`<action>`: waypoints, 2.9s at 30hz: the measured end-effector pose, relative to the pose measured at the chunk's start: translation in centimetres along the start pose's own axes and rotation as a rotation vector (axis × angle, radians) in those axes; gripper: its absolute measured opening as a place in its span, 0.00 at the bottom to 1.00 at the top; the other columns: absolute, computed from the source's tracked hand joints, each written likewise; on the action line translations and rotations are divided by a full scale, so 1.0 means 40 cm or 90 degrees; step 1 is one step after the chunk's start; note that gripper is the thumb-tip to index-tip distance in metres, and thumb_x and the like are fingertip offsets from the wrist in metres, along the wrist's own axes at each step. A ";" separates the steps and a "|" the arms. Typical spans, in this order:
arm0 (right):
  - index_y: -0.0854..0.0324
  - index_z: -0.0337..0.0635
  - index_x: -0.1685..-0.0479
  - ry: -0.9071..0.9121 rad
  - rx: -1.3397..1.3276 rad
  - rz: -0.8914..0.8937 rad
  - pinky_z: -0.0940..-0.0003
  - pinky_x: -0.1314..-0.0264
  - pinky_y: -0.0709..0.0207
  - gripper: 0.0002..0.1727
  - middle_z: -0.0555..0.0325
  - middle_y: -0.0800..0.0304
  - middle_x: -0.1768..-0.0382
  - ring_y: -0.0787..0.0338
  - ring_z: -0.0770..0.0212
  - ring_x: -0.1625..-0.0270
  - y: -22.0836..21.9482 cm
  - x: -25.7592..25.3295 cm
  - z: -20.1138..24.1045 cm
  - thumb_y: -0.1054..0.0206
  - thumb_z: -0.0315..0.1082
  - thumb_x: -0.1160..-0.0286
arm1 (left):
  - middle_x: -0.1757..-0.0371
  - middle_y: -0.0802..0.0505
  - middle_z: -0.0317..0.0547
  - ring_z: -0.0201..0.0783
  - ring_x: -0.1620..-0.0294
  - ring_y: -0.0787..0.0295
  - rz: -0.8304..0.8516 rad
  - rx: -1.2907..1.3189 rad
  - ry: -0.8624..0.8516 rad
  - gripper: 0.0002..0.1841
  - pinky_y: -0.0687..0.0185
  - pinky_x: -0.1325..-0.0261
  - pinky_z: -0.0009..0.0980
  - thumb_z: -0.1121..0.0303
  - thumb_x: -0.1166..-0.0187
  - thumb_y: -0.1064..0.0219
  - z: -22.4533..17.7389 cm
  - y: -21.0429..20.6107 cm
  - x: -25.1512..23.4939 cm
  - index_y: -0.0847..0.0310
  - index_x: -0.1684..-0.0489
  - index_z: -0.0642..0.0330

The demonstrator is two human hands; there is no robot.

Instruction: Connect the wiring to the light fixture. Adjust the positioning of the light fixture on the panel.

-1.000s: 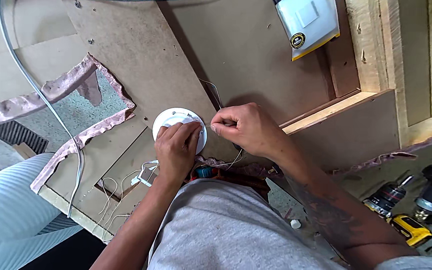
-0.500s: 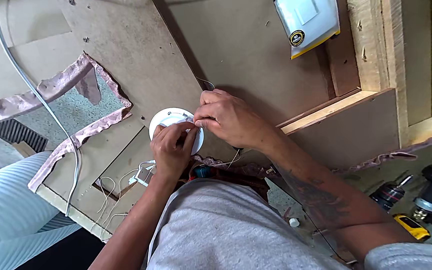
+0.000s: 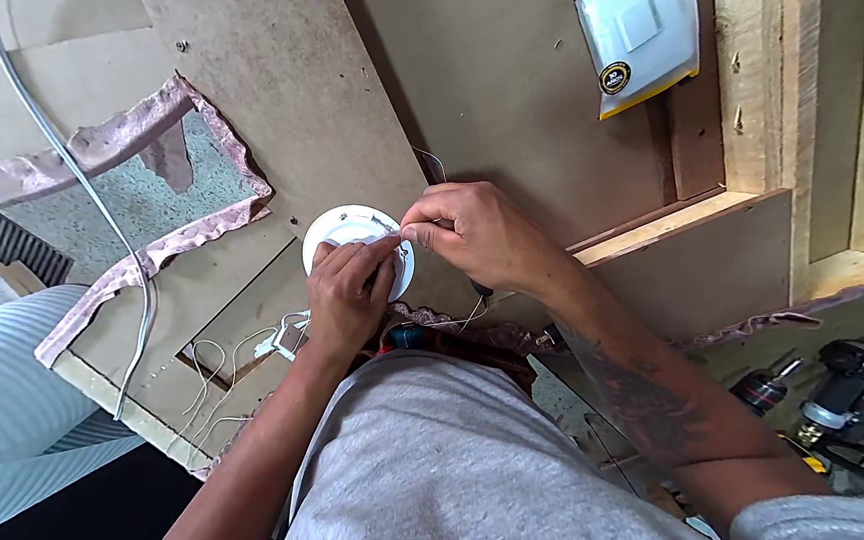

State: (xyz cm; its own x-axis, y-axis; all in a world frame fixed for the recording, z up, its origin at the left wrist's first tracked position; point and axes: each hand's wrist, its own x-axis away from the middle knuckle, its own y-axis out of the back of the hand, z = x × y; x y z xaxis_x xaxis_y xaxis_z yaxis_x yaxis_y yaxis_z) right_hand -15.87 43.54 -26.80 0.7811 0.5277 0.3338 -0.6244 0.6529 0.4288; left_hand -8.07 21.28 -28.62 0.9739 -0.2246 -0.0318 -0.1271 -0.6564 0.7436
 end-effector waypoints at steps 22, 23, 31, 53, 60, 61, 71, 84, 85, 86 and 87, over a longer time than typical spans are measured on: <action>0.06 0.52 0.51 0.120 -0.003 -0.135 0.68 0.40 0.19 0.09 0.69 0.08 0.56 0.13 0.69 0.46 -0.056 0.000 -0.016 0.31 0.38 0.17 | 0.69 0.07 0.35 0.31 0.67 0.15 -0.045 0.051 -0.010 0.06 0.28 0.56 0.38 0.67 0.22 0.27 0.019 -0.017 0.001 0.04 0.54 0.50; 0.06 0.51 0.48 0.135 -0.009 -0.118 0.68 0.37 0.18 0.09 0.68 0.07 0.53 0.13 0.68 0.44 -0.042 0.000 -0.023 0.32 0.37 0.17 | 0.69 0.07 0.35 0.31 0.67 0.16 -0.047 0.059 -0.008 0.06 0.28 0.56 0.37 0.67 0.23 0.27 0.019 -0.016 0.001 0.04 0.54 0.50; 0.06 0.50 0.55 0.169 0.036 -0.193 0.65 0.33 0.20 0.06 0.67 0.05 0.53 0.12 0.65 0.41 -0.030 -0.012 -0.040 0.29 0.33 0.21 | 0.70 0.08 0.34 0.30 0.70 0.18 -0.054 0.091 -0.024 0.07 0.28 0.57 0.37 0.68 0.24 0.25 0.026 -0.016 0.001 0.05 0.54 0.53; 0.03 0.61 0.50 0.189 0.089 -0.193 0.59 0.41 0.29 0.10 0.65 0.13 0.55 0.21 0.60 0.44 -0.063 -0.025 -0.044 0.29 0.37 0.20 | 0.62 0.05 0.38 0.35 0.61 0.12 -0.025 0.038 -0.069 0.07 0.26 0.53 0.39 0.69 0.21 0.28 0.021 -0.014 -0.004 0.05 0.53 0.51; 0.03 0.61 0.51 0.214 0.096 -0.173 0.58 0.40 0.29 0.09 0.65 0.12 0.54 0.21 0.59 0.43 -0.060 -0.016 -0.052 0.29 0.39 0.20 | 0.62 0.06 0.39 0.37 0.60 0.13 0.026 0.015 -0.110 0.08 0.27 0.53 0.40 0.68 0.19 0.31 0.024 -0.004 -0.013 0.06 0.52 0.51; 0.03 0.60 0.52 0.221 0.103 -0.170 0.58 0.40 0.29 0.09 0.65 0.12 0.54 0.20 0.59 0.42 -0.058 -0.015 -0.056 0.29 0.40 0.20 | 0.61 0.06 0.39 0.37 0.59 0.13 0.030 0.018 -0.106 0.07 0.27 0.53 0.40 0.68 0.19 0.31 0.023 -0.002 -0.014 0.06 0.52 0.51; 0.04 0.60 0.56 0.197 0.176 -0.131 0.57 0.38 0.31 0.09 0.65 0.13 0.51 0.22 0.58 0.38 -0.040 -0.011 -0.039 0.31 0.44 0.20 | 0.62 0.07 0.35 0.31 0.62 0.16 0.032 0.103 -0.021 0.06 0.27 0.52 0.38 0.66 0.21 0.29 0.014 0.011 -0.016 0.07 0.54 0.54; 0.07 0.59 0.63 0.139 0.294 -0.070 0.56 0.43 0.34 0.12 0.62 0.21 0.52 0.25 0.56 0.42 -0.047 -0.029 0.021 0.35 0.47 0.19 | 0.66 0.06 0.30 0.26 0.66 0.15 -0.087 0.106 0.151 0.05 0.23 0.52 0.37 0.65 0.20 0.29 -0.034 -0.006 0.001 0.08 0.56 0.53; 0.07 0.59 0.62 0.137 0.301 -0.064 0.56 0.44 0.34 0.12 0.62 0.21 0.53 0.25 0.56 0.43 -0.047 -0.033 0.025 0.36 0.47 0.18 | 0.66 0.06 0.29 0.26 0.66 0.15 -0.084 0.104 0.167 0.05 0.22 0.53 0.36 0.64 0.19 0.29 -0.037 -0.003 0.000 0.08 0.56 0.52; 0.07 0.59 0.62 0.136 0.302 -0.062 0.56 0.44 0.33 0.12 0.62 0.21 0.53 0.24 0.56 0.43 -0.046 -0.036 0.028 0.36 0.47 0.18 | 0.66 0.07 0.28 0.25 0.66 0.15 -0.079 0.103 0.181 0.06 0.21 0.54 0.35 0.64 0.18 0.30 -0.040 0.001 -0.002 0.09 0.55 0.52; 0.07 0.58 0.62 0.136 0.295 -0.062 0.57 0.44 0.33 0.12 0.62 0.21 0.54 0.24 0.57 0.44 -0.045 -0.039 0.030 0.35 0.47 0.18 | 0.66 0.07 0.28 0.25 0.66 0.15 -0.074 0.105 0.187 0.06 0.21 0.55 0.35 0.64 0.18 0.30 -0.040 0.003 -0.003 0.09 0.54 0.51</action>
State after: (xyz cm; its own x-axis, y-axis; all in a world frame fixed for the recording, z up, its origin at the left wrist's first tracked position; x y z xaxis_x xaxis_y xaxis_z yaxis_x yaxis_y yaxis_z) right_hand -15.95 40.91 -27.07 0.7859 0.6074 0.1159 -0.4419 0.4207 0.7923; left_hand -7.91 22.37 -27.45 0.9932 0.0593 0.1006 -0.0170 -0.7786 0.6273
